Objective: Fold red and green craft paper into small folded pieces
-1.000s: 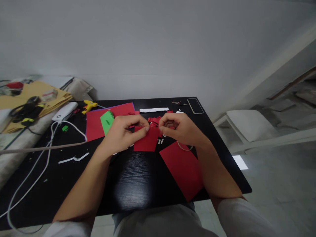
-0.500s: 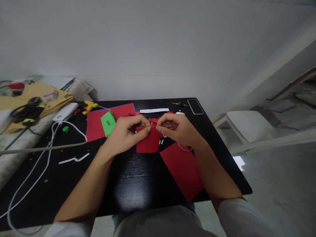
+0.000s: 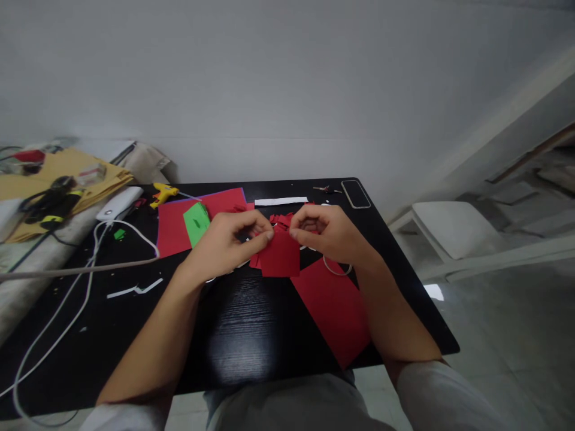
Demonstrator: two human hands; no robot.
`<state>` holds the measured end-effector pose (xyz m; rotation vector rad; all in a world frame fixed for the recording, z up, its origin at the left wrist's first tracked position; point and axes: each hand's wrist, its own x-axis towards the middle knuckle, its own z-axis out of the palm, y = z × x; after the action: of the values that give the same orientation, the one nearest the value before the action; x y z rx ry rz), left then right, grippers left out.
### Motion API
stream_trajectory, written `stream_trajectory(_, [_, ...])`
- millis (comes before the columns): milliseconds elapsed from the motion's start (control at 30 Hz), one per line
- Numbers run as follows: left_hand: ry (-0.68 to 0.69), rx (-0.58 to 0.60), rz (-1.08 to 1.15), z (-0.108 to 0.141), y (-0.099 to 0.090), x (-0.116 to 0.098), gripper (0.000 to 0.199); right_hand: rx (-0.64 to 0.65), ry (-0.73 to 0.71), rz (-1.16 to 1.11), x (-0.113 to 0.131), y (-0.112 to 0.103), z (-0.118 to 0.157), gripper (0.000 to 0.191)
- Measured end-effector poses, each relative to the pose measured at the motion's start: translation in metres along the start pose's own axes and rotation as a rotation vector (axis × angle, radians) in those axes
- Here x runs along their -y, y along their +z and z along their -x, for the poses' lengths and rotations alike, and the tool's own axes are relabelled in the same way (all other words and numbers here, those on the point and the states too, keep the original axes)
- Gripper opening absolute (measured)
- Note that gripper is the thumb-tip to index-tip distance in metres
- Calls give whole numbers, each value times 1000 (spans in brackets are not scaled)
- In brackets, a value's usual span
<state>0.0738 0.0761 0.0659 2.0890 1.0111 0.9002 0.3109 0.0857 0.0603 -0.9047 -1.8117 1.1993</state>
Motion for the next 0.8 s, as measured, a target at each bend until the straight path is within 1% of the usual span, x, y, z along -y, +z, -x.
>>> stream_trajectory(100, [15, 3, 10, 0, -1, 2, 14, -3, 21, -32, 0, 1, -1, 7])
stream_trajectory(233, [34, -2, 15, -1, 1, 2, 13, 30, -1, -38, 1, 6, -3, 7])
stream_trajectory(467, [38, 26, -18, -2, 2, -3, 14, 35, -33, -27, -4, 13, -4, 6])
stream_trajectory(667, [43, 62, -48, -2, 2, -3, 9, 69, -54, 22, -5, 14, -3, 3])
stream_trajectory(800, [64, 82, -55, -2, 2, -4, 11, 83, -72, 65, -4, 15, -3, 4])
